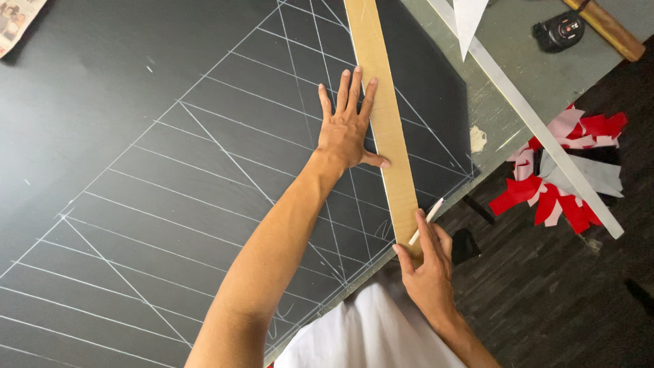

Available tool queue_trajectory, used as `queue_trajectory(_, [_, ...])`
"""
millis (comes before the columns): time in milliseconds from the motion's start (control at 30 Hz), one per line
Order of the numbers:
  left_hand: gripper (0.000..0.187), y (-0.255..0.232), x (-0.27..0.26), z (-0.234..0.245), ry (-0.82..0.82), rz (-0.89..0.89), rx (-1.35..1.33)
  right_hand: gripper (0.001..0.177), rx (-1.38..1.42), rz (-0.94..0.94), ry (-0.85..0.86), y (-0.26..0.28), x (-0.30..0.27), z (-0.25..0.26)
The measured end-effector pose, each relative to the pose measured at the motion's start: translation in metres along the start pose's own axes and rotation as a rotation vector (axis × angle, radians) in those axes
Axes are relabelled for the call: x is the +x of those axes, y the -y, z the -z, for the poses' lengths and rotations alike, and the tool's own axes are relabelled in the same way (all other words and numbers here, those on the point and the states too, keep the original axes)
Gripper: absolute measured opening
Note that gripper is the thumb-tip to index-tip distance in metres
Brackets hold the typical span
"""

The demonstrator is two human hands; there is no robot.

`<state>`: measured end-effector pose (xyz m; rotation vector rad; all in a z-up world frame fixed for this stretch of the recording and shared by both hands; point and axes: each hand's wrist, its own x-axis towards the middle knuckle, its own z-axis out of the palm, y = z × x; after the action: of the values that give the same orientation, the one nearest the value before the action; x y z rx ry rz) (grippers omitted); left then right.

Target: The person uses a long wooden ruler and a white marker to draw straight lines on a large black board. They repeatedly reposition the ruler and draw lines across the surface, creating a grid pattern.

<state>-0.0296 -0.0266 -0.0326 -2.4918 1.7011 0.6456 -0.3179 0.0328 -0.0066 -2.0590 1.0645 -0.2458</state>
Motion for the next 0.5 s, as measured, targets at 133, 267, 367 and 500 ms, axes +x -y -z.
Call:
queue_trajectory(133, [0.175,-0.0015,0.0012,-0.0002,-0.002,0.005,-0.001,0.076,0.016,0.032,-0.005,-0.0020,0.0005,0.0009])
queue_trajectory(267, [0.175,-0.0020,0.0010,0.0004,0.007,0.008,0.018,0.076,0.030,0.020,0.000,-0.0027,0.0002,0.0004])
queue_trajectory(367, [0.175,-0.0046,0.0032,0.0006,0.011,0.008,0.040,0.077,0.050,0.014,0.005,-0.0040,0.0015,0.0014])
queue_trajectory(500, [0.174,-0.0073,0.0036,0.0005,0.025,0.007,0.083,0.078,0.019,0.014,0.011,-0.0043,0.0014,0.0007])
